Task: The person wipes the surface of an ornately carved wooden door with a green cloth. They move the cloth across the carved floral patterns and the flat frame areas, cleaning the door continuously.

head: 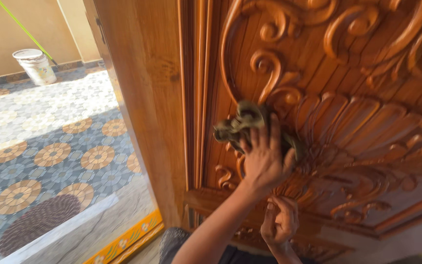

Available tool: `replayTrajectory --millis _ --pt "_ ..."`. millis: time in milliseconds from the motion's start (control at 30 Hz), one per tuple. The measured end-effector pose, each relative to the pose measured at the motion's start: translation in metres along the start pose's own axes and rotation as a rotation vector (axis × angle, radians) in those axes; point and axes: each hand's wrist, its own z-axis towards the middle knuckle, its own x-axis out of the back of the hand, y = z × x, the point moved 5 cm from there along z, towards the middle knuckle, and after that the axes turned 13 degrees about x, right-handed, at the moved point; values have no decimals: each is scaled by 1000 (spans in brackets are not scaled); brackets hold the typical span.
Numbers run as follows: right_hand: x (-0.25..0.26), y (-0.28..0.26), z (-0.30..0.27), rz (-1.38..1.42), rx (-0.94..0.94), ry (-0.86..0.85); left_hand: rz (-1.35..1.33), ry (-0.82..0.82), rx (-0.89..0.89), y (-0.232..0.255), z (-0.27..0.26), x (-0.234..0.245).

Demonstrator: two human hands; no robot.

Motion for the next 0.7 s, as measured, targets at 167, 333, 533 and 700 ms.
replayTrajectory --millis 167,333,533,700 --pt "5 -14 5 234 -142 52 -350 -414 -6 0 -48 -5" --pt "-3 9 53 -266 -22 -224 -678 -735 125 7 -71 18" --pt "43 69 131 -948 -365 -234 -811 -514 537 -21 -63 40" --pt "7 50 194 -967 29 -67 -42 485 -54 -52 -14 43"
